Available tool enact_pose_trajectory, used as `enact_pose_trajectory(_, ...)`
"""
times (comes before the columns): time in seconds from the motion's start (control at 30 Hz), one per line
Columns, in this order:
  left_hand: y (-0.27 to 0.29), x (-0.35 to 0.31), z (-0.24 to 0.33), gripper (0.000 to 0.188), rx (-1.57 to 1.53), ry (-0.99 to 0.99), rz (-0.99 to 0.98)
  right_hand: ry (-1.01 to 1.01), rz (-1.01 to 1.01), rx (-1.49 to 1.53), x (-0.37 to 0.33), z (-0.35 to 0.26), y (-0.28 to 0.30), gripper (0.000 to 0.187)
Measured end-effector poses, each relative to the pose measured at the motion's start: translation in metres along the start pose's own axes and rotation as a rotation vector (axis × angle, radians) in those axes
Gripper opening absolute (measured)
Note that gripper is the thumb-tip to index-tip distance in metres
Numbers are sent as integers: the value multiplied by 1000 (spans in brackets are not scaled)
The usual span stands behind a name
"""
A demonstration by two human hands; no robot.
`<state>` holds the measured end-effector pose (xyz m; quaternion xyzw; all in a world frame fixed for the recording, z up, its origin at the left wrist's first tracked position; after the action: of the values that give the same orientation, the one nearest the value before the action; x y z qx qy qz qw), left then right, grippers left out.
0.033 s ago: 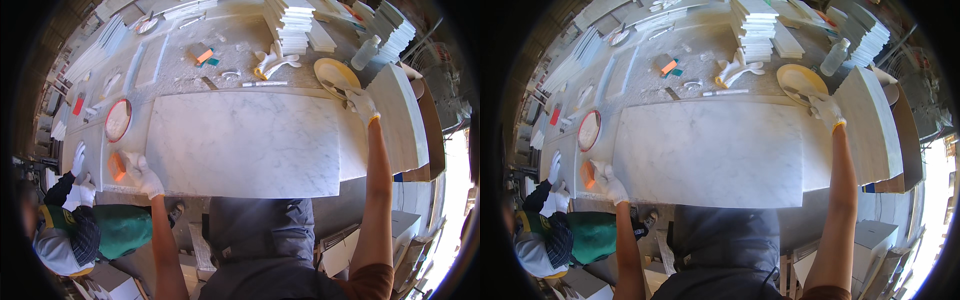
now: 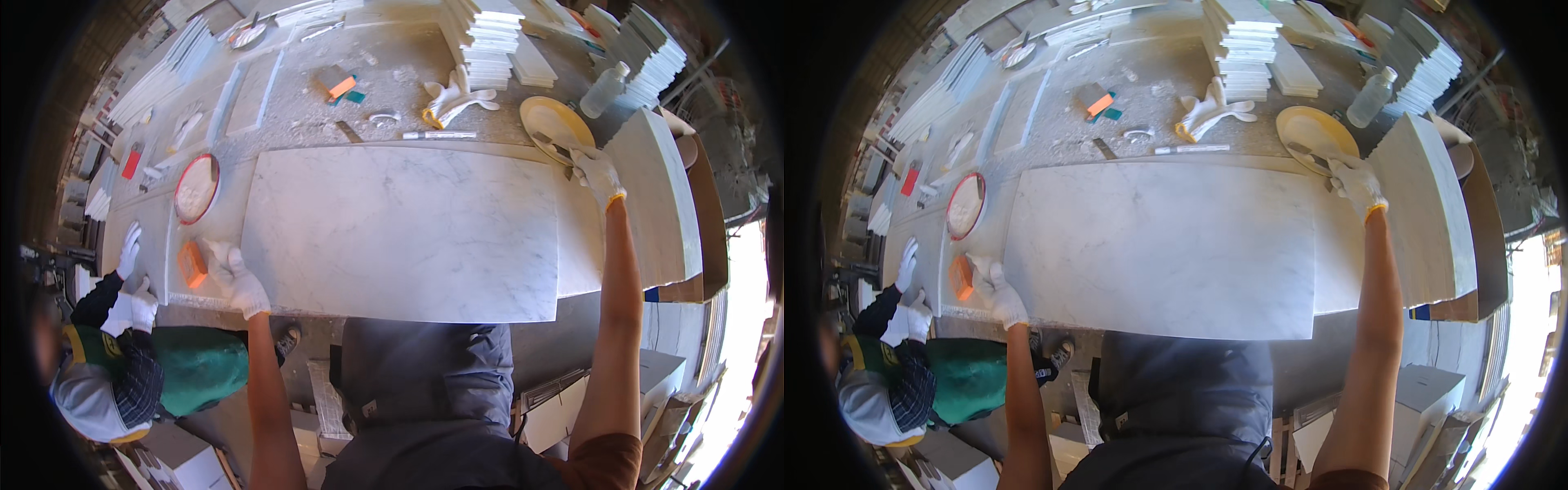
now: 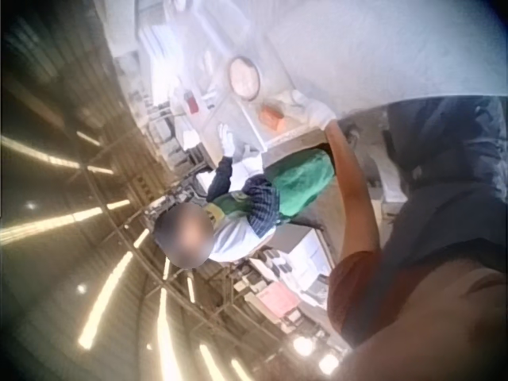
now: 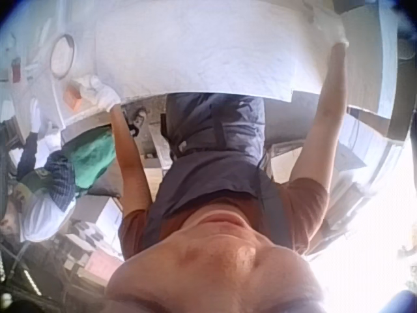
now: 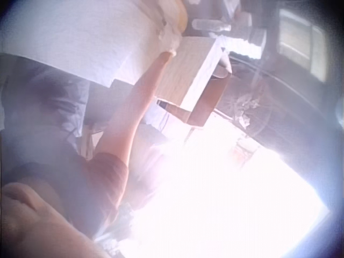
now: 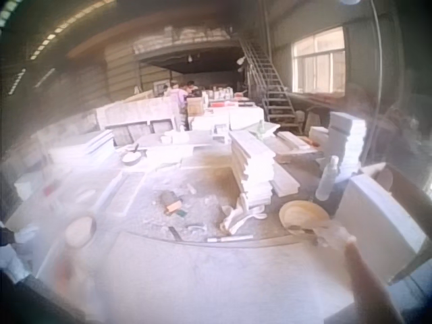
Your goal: The person scrapes a large white stone slab with a metal scraper while wearing white gloves. The person repeatedly scrapes different areas of the slab's surface to remove residue.
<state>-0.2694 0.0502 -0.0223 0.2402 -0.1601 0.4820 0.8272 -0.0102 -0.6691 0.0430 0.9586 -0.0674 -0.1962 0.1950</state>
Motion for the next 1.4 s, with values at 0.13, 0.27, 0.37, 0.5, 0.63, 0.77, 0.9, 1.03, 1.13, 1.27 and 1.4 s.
enact_pose_trajectory(0.13,-4,-2,3,57,56,-128,43,46,5,-52,2,1,7,37)
enact_pose_trajectory(0.27,-7,-6,11,45,-50,31,86,97,-37,37,-12,-13,-11,39)
enact_pose_trajectory(0.37,-5,-6,22,45,183,-6,89,147,-170,43,-42,-36,-61,37)
enact_pose_trajectory(0.5,-4,-4,26,49,155,93,77,180,-358,75,-103,-65,-175,37)
enact_pose_trajectory(0.63,-2,-6,24,47,182,50,72,115,-583,143,-156,-88,-291,37)
enact_pose_trajectory(0.77,-2,-7,25,44,162,106,29,82,-613,53,-186,-102,-382,36)
enact_pose_trajectory(0.9,-1,-9,28,45,167,103,34,225,-549,4,-196,-104,-442,33)
enact_pose_trajectory(1.03,-1,-11,25,47,217,98,40,491,-441,-60,-205,-101,-476,35)
enact_pose_trajectory(1.13,-2,-12,21,48,205,59,56,701,-276,-216,-218,-103,-482,36)
enact_pose_trajectory(1.27,-1,-14,21,48,153,63,49,849,-172,-495,-235,-111,-477,40)
enact_pose_trajectory(1.4,0,-11,31,48,149,59,31,777,-249,-579,-234,-119,-472,31)
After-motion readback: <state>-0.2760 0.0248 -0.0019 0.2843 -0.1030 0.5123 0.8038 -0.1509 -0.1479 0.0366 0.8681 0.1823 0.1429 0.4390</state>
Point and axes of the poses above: each hand's wrist, its own x-axis towards the middle knuckle, its own y-axis out of the back of the hand, z = x × y, the point moved 2 cm from there along x, towards the middle knuckle, and after that the axes turned 8 degrees about -y, right-handed, at the moved point
